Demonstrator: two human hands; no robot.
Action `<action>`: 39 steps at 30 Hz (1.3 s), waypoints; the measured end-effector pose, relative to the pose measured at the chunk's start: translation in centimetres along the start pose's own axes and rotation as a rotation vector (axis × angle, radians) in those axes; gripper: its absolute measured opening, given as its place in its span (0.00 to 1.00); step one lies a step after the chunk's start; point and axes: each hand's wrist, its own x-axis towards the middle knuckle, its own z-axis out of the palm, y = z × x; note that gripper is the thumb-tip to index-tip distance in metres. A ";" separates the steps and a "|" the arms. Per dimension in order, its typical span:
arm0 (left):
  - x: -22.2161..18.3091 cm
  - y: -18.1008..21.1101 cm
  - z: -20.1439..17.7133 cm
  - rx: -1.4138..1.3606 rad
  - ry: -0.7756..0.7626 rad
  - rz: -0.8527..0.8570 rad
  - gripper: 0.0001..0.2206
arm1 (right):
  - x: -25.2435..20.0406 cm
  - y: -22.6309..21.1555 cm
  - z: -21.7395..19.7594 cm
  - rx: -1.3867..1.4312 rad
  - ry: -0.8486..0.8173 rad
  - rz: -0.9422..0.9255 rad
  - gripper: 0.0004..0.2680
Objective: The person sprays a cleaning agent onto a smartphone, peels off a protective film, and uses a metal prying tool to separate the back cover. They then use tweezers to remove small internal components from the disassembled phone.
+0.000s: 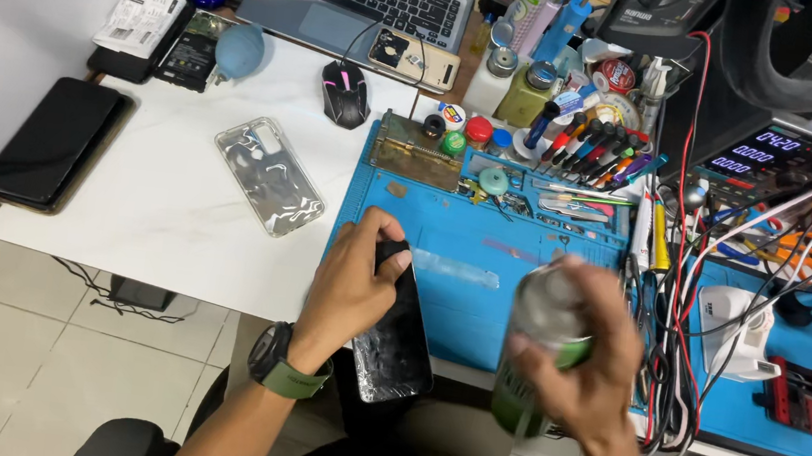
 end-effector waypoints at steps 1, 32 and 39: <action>0.1 0.2 0.1 -0.003 -0.007 0.001 0.07 | -1.1 -0.5 0.6 -0.006 0.001 0.005 0.28; 0.6 1.3 1.0 0.084 -0.061 0.034 0.09 | -0.4 -1.6 0.0 -0.243 0.070 0.216 0.34; -0.1 1.4 0.7 -0.005 -0.112 -0.033 0.09 | 7.7 4.1 -0.6 -0.157 0.345 0.054 0.30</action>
